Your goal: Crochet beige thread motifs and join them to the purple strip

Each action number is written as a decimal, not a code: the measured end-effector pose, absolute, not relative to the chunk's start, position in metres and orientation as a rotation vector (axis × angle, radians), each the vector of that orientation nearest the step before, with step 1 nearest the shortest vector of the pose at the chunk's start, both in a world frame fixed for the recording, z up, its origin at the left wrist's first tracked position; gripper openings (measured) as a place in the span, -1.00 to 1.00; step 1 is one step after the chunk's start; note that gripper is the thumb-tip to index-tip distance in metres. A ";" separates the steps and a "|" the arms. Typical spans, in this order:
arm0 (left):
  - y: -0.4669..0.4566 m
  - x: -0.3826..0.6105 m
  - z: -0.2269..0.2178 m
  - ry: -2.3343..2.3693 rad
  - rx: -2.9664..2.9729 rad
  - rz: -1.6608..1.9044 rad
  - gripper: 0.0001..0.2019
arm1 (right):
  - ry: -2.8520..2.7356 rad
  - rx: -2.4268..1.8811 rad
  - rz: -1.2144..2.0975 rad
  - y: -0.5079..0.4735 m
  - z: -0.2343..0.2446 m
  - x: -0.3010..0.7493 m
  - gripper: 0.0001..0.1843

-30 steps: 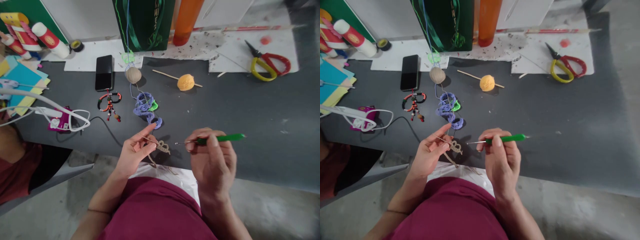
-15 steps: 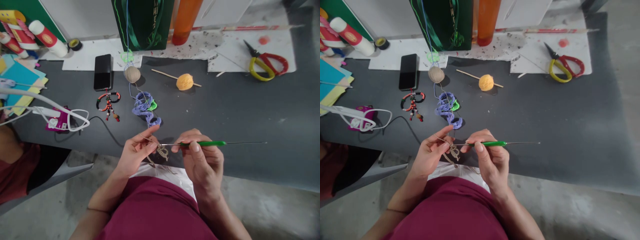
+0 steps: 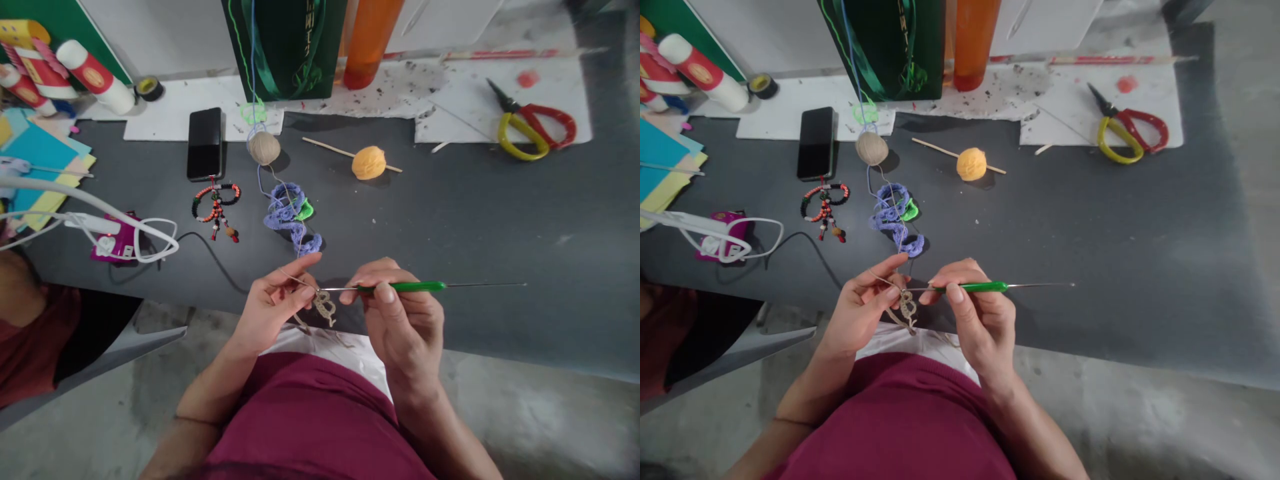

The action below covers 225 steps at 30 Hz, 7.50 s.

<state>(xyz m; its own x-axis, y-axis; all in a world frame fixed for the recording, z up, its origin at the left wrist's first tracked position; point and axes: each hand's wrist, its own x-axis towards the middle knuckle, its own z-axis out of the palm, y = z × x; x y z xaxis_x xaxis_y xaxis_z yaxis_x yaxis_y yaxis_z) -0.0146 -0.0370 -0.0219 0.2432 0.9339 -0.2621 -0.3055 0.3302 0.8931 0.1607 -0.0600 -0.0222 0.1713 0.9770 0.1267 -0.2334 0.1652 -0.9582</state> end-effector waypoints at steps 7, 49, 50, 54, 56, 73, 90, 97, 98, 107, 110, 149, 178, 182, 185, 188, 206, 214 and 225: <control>-0.038 -0.016 -0.022 0.929 0.879 1.028 -0.61 | -1.132 -0.981 1.016 -0.062 -0.021 0.163 -0.80; -0.044 -0.024 -0.015 1.001 1.059 0.985 -0.48 | -0.904 -0.956 1.188 -0.060 -0.028 0.153 -0.80; -0.044 -0.024 -0.015 1.001 1.062 0.982 -0.48 | -0.923 -0.974 1.169 -0.060 -0.028 0.153 -0.78; -0.044 -0.023 -0.012 0.981 1.069 0.988 -0.48 | -0.973 -0.952 1.159 -0.061 -0.029 0.157 -0.81; -0.044 -0.023 -0.011 0.984 1.066 0.981 -0.48 | -0.980 -0.919 1.162 -0.062 -0.030 0.157 -0.82; -0.047 -0.015 -0.013 1.002 0.935 0.948 -0.40 | -0.843 -0.834 1.317 -0.061 -0.035 0.149 -0.88; -0.038 -0.020 -0.013 0.801 0.549 0.729 0.30 | -1.061 -0.724 1.319 -0.056 -0.040 0.155 -0.88; -0.043 -0.011 -0.006 1.071 0.869 0.910 0.26 | -0.914 -0.953 1.365 -0.059 -0.042 0.152 -0.91; -0.044 -0.010 -0.006 1.088 0.895 0.919 0.24 | -0.893 -0.963 1.370 -0.060 -0.043 0.151 -0.91; -0.044 -0.011 -0.012 1.074 0.810 0.928 0.10 | -0.818 -0.981 1.329 -0.061 -0.044 0.146 -0.95; -0.045 -0.010 -0.011 1.108 0.814 0.950 0.05 | -0.837 -0.988 1.331 -0.062 -0.043 0.146 -0.91; -0.039 -0.009 -0.017 1.080 0.811 0.941 -0.13 | -0.953 -1.006 1.344 -0.057 -0.046 0.157 -0.89; -0.040 -0.017 -0.022 1.016 0.737 0.922 -0.16 | -0.753 -0.960 1.413 -0.048 -0.040 0.161 -0.79; -0.040 -0.017 -0.020 1.023 0.834 0.931 -0.16 | -0.814 -0.951 1.372 -0.049 -0.040 0.164 -0.85; -0.040 -0.016 -0.017 1.054 0.906 0.948 -0.16 | -0.897 -0.929 1.332 -0.051 -0.040 0.166 -0.92; -0.042 -0.015 -0.015 1.122 0.950 0.947 -0.16 | -1.033 -0.934 1.247 -0.053 -0.038 0.168 -0.95; -0.054 -0.011 -0.028 1.368 1.756 1.142 -0.29 | -1.808 -0.972 0.555 -0.055 -0.020 0.172 -0.67; -0.055 -0.001 -0.027 1.273 1.347 1.270 -0.28 | -1.781 -1.041 0.304 -0.058 -0.031 0.161 -0.64; -0.046 0.000 -0.021 0.952 0.495 1.018 0.04 | -1.590 -0.926 0.296 -0.060 -0.049 0.153 -0.60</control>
